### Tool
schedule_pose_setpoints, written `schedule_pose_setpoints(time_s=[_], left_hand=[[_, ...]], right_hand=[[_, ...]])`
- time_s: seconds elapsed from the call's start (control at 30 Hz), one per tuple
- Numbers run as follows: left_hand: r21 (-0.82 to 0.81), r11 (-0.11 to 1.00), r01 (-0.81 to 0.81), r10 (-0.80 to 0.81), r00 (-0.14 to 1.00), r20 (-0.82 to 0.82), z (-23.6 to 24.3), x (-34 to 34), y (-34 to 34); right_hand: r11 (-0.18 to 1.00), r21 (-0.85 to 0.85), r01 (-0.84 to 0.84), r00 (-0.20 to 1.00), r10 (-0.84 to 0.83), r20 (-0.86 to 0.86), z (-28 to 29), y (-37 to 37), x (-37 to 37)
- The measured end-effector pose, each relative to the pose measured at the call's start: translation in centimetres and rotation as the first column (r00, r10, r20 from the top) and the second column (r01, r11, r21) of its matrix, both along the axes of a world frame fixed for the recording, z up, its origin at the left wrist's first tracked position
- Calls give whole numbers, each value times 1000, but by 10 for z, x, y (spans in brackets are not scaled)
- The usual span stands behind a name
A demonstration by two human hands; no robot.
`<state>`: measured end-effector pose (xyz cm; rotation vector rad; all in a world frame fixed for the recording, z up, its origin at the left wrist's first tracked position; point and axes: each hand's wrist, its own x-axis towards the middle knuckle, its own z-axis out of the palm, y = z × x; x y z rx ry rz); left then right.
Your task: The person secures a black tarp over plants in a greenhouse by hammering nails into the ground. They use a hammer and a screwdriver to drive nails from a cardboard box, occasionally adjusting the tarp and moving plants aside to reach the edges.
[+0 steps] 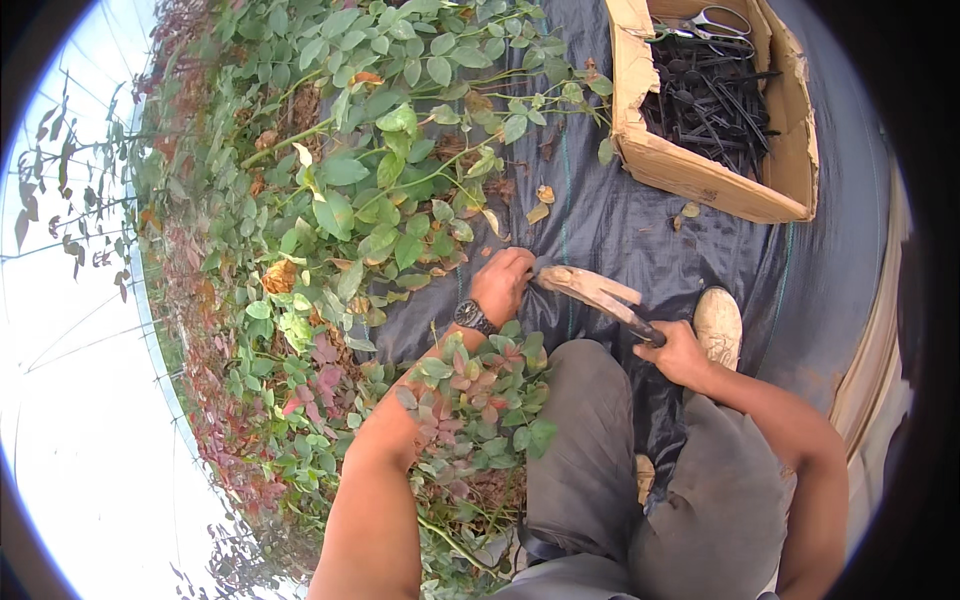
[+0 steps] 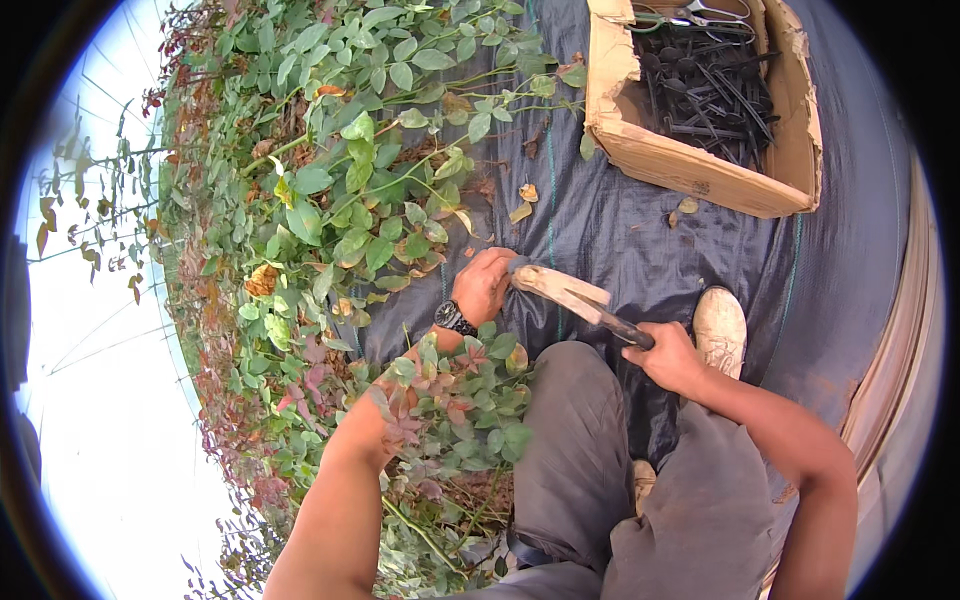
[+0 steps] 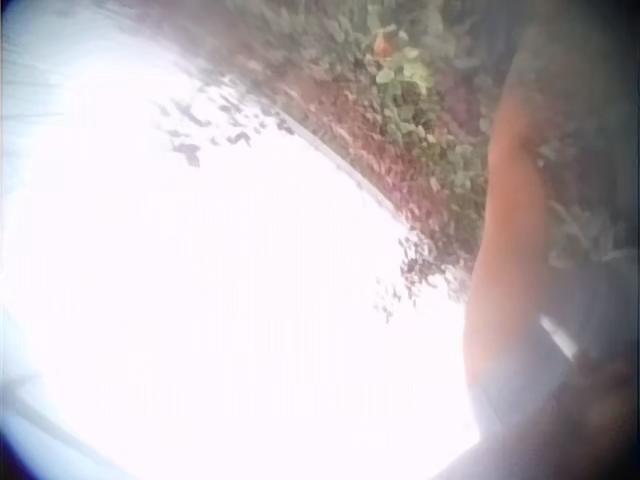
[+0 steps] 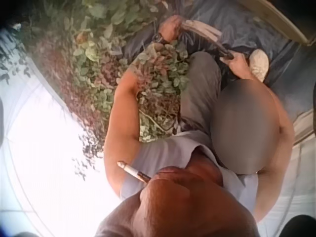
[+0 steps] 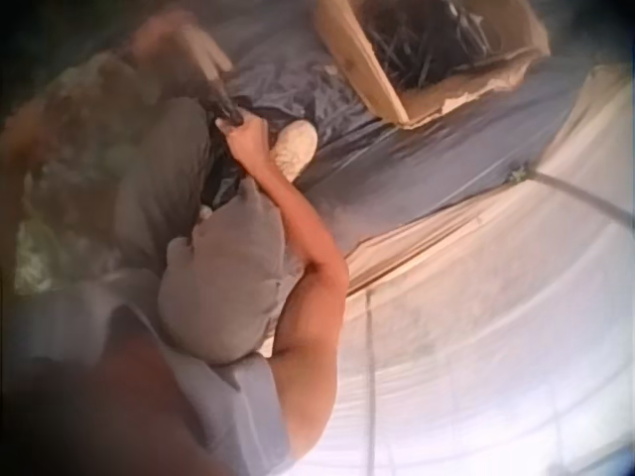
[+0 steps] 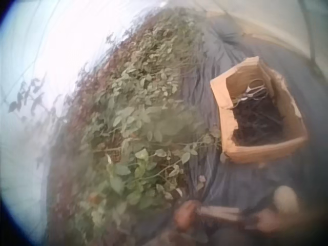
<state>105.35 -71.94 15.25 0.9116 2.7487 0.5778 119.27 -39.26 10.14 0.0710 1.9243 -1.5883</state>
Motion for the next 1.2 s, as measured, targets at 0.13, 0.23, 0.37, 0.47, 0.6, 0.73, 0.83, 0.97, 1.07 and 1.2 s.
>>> schedule_pose_setpoints(time_s=[0.13, 0.23, 0.37, 0.47, 0.6, 0.73, 0.83, 0.97, 1.07, 1.2], left_hand=[[-13, 1000, -7, 7, 1000, -5, -5, -3, 1], [15, 1000, 6, -6, 1000, -3, -3, 3, 3], [-43, 997, 70, -75, 991, -115, 0, 10, -4], [-136, 985, 106, -140, 952, -273, -6, 13, -9], [-150, 985, 87, -141, 904, -404, -4, 15, -4], [-3, 999, 48, -46, 944, -327, -12, 12, -18], [-10, 999, 44, -45, 929, -367, -14, 12, -22], [-23, 999, 37, -43, 924, -379, -17, 14, -8], [-78, 996, 54, -81, 913, -399, -15, 14, -11], [-89, 995, 41, -75, 906, -416, -18, 14, -16]], right_hand=[[988, -113, 102, 988, -114, -108, -1, -5, 2], [932, -254, 260, 957, -284, -61, 3, -3, 11], [930, -174, 322, 946, -314, 76, 33, 4, 9], [931, -116, 346, 938, -340, 70, 44, 3, 11], [932, 11, 362, 930, -362, 62, 68, 8, 22], [949, 17, 315, 949, -315, -21, 79, 7, 30], [920, -64, 387, 917, -376, 136, 93, -16, 47], [889, -111, 444, 888, -420, 185, 49, -39, 73], [903, -130, 408, 909, -390, 144, 10, -50, 77], [862, -194, 469, 878, -431, 207, 0, -66, 81]])
